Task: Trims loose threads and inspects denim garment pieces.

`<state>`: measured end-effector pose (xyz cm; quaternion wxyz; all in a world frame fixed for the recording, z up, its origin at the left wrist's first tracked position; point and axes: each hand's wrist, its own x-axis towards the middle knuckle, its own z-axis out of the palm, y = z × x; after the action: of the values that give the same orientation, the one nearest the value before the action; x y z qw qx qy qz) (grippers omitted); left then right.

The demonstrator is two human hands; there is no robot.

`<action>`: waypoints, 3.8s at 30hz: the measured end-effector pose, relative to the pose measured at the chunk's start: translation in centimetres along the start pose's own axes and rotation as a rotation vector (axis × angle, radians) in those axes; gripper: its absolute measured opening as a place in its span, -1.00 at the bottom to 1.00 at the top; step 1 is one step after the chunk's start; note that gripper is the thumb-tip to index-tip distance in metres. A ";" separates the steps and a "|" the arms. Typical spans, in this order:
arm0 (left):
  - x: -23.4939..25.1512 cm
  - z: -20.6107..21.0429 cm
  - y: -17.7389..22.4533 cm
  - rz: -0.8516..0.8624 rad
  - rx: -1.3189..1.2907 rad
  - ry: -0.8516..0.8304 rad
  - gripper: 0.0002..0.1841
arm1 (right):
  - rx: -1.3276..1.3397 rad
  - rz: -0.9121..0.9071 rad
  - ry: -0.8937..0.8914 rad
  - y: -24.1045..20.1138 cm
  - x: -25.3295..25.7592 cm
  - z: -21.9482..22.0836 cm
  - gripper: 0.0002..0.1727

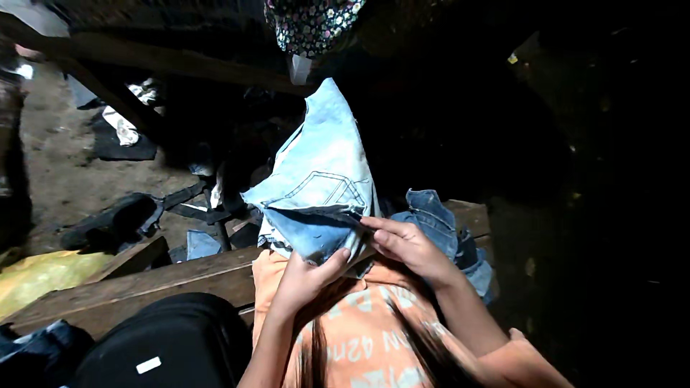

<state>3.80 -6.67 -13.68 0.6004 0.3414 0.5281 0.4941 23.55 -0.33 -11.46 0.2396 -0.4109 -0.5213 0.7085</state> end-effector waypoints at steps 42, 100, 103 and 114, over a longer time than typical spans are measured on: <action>-0.8 1.1 1.8 -0.161 -0.242 0.260 -0.68 | -0.930 -0.421 0.095 0.6 -1.3 1.2 -0.42; 0.9 -11.0 5.7 0.659 0.698 0.263 -0.51 | 0.236 0.191 0.127 2.1 4.4 0.4 -0.74; -0.1 -8.6 7.0 0.663 0.506 0.234 -0.79 | 0.262 0.103 0.070 1.7 4.9 1.3 -0.56; 1.1 -11.8 8.7 0.545 1.100 0.155 -0.42 | 0.181 -0.121 0.213 -1.9 6.3 4.1 -0.90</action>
<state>-9.78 -4.55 -8.33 0.1485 0.6868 0.6413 0.3082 16.51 2.94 -11.35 0.3715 -0.4284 -0.4509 0.6893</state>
